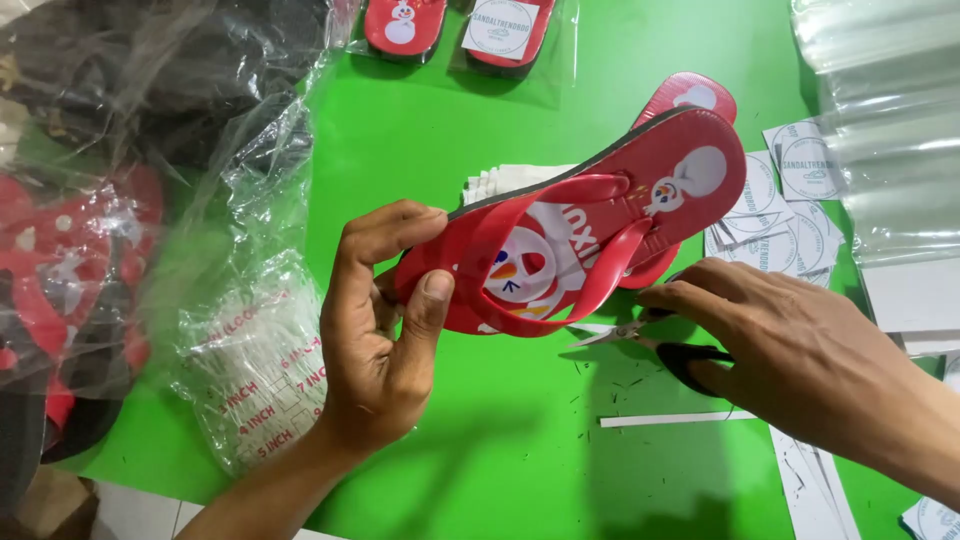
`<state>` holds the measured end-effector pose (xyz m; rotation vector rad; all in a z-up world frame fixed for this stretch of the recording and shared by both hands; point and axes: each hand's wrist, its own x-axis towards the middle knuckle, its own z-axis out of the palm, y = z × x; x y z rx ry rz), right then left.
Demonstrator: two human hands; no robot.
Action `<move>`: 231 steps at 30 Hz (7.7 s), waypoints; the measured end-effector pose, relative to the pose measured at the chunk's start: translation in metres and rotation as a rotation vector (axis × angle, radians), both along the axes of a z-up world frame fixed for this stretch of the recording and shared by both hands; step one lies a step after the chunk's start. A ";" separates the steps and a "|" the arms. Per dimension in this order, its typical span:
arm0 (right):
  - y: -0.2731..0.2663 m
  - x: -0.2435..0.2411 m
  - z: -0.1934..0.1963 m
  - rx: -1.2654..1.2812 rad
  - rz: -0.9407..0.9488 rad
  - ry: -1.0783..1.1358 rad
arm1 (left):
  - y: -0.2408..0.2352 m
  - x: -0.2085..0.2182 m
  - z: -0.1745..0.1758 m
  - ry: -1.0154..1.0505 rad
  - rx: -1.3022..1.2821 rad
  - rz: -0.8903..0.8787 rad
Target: The person cleans red sandals with a cloth, places a white cardboard insert into them, and slides the pair into a plastic bag before sealing it.
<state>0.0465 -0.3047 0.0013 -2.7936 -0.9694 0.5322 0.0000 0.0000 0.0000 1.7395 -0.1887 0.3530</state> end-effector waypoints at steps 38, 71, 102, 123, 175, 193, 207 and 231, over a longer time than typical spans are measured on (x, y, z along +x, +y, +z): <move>0.012 0.000 0.045 0.978 -0.420 0.231 | -0.002 0.007 -0.003 0.152 -0.346 0.040; -0.030 0.088 -0.008 0.105 0.234 -0.472 | 0.014 0.107 0.047 -0.028 0.866 0.114; 0.008 -0.020 0.029 0.334 0.053 0.150 | -0.003 0.184 0.013 0.224 0.785 -0.200; -0.031 0.089 -0.010 -0.012 0.213 -0.503 | -0.028 0.108 0.006 -0.320 1.075 0.038; 0.013 0.142 -0.050 0.418 -0.103 -0.501 | -0.010 0.125 -0.047 -0.338 0.837 0.336; -0.031 -0.002 -0.023 0.310 0.363 0.072 | 0.003 0.135 -0.065 -0.312 0.890 0.388; 0.067 0.035 -0.034 0.465 0.433 -0.216 | 0.007 0.133 -0.063 -0.314 0.792 0.395; 0.064 -0.022 0.009 0.370 0.610 0.409 | -0.006 0.129 -0.066 -0.303 0.786 0.377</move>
